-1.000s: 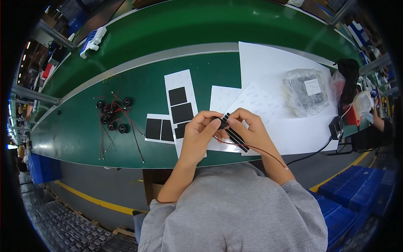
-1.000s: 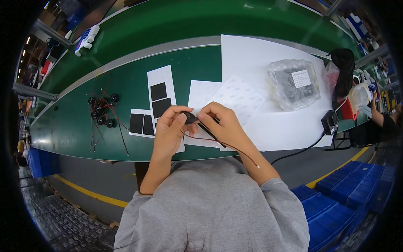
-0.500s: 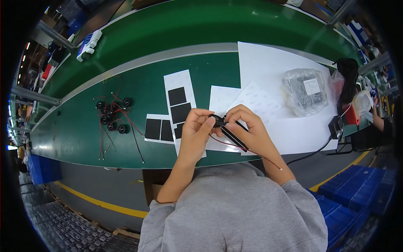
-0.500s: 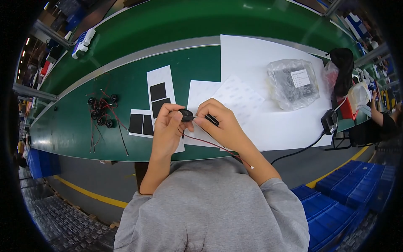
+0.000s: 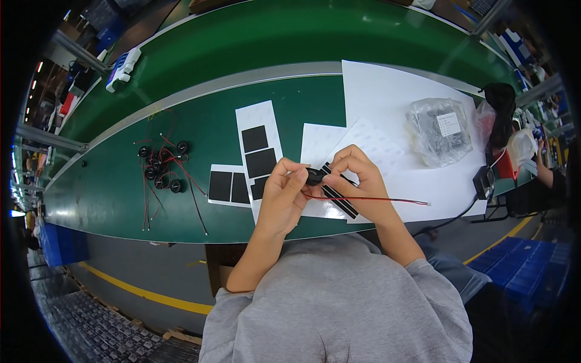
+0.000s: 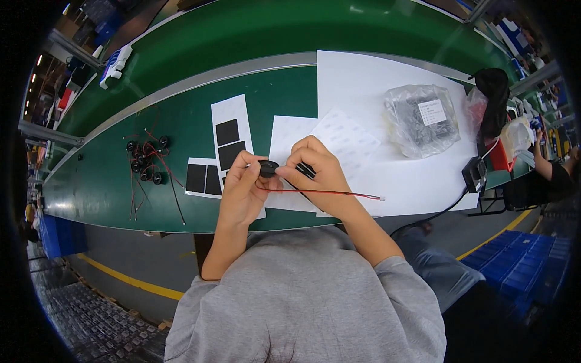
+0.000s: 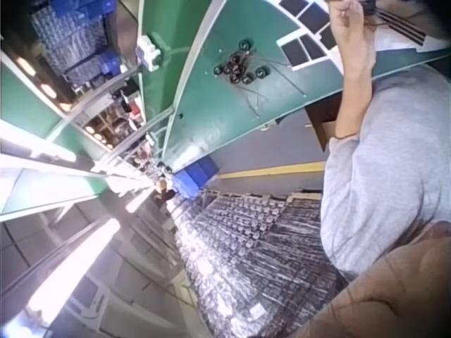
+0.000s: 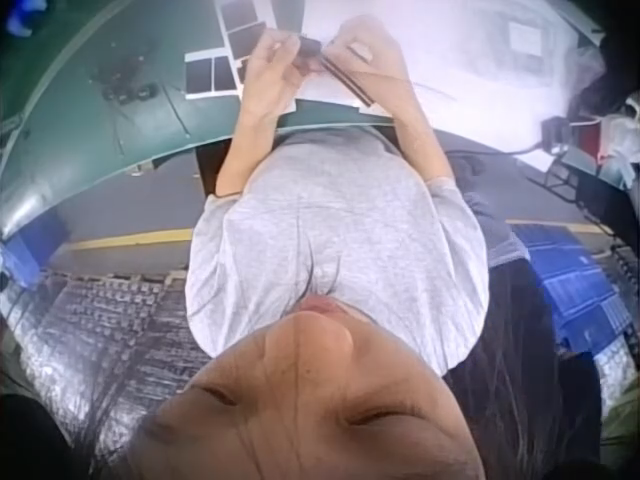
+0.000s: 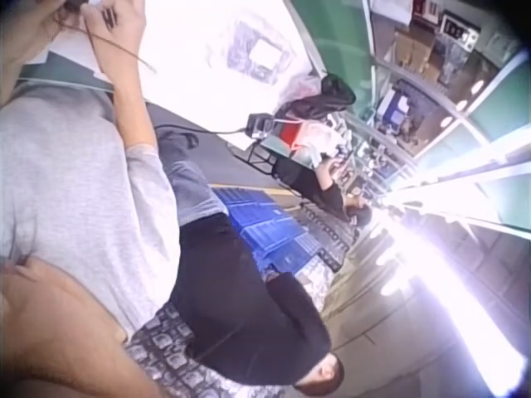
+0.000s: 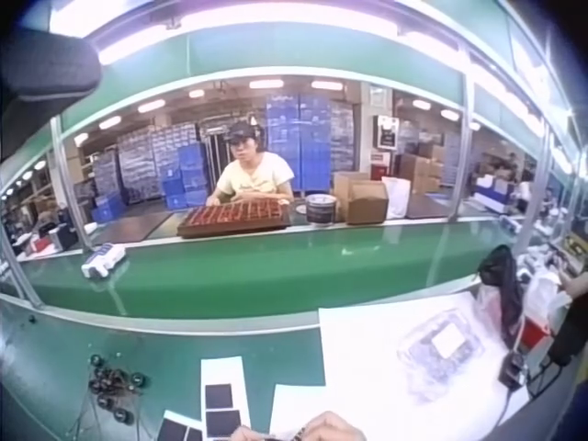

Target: Manually attaching adhesive foam strips to small circular electronic components, such as speakers or buzzers, on an assembly line.

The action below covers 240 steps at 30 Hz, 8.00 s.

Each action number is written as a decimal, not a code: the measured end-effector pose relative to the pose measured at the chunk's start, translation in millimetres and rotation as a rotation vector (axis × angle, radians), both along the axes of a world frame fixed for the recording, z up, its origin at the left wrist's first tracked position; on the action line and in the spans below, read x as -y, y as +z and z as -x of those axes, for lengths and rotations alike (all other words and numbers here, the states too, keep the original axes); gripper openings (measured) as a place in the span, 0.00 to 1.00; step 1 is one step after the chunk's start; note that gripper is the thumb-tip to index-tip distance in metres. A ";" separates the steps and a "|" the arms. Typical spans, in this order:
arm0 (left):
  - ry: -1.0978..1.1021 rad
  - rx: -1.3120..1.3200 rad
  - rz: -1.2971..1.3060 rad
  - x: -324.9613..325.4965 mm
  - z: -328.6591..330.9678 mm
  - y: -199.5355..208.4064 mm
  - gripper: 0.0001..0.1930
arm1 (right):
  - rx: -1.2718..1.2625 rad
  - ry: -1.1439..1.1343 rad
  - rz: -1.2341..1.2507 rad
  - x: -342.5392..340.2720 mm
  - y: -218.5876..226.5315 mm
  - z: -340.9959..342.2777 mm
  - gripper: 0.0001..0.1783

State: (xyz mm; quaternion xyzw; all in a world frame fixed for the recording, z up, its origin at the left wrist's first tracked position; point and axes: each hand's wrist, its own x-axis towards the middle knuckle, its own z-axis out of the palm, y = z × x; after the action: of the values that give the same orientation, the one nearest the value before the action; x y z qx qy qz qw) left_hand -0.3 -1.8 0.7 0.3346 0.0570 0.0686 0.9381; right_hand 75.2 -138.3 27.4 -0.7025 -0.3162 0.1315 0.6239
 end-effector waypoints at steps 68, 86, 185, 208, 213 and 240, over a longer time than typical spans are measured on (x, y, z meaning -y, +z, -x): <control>-0.246 -0.114 -0.128 -8.7 6.0 -9.3 0.10 | -0.034 0.218 0.085 6.7 -12.5 -0.5 0.07; -0.148 -0.095 -0.123 -2.8 -0.2 -1.9 0.09 | -0.247 0.199 0.026 5.9 -20.3 -4.9 0.07; -0.082 -0.029 -0.148 2.8 -0.5 8.8 0.07 | 0.586 -0.003 0.030 2.9 -13.4 15.7 0.31; -0.030 0.080 -0.550 16.3 7.7 8.3 0.23 | -0.270 0.127 -0.287 -2.2 -28.4 23.2 0.20; 0.050 0.248 -0.840 19.3 2.5 3.6 0.32 | -0.618 0.257 -0.538 -4.7 -30.6 22.4 0.16; -0.187 0.009 -0.264 -3.2 -3.2 2.2 0.08 | -0.950 0.391 -0.567 -22.9 -33.8 10.0 0.06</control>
State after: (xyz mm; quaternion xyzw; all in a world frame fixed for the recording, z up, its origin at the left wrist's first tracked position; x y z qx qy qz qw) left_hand 2.9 1.5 2.9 0.4584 0.0121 -0.0107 0.8886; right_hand 65.2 -115.3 -6.4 -0.3009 -0.1483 0.4550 0.8249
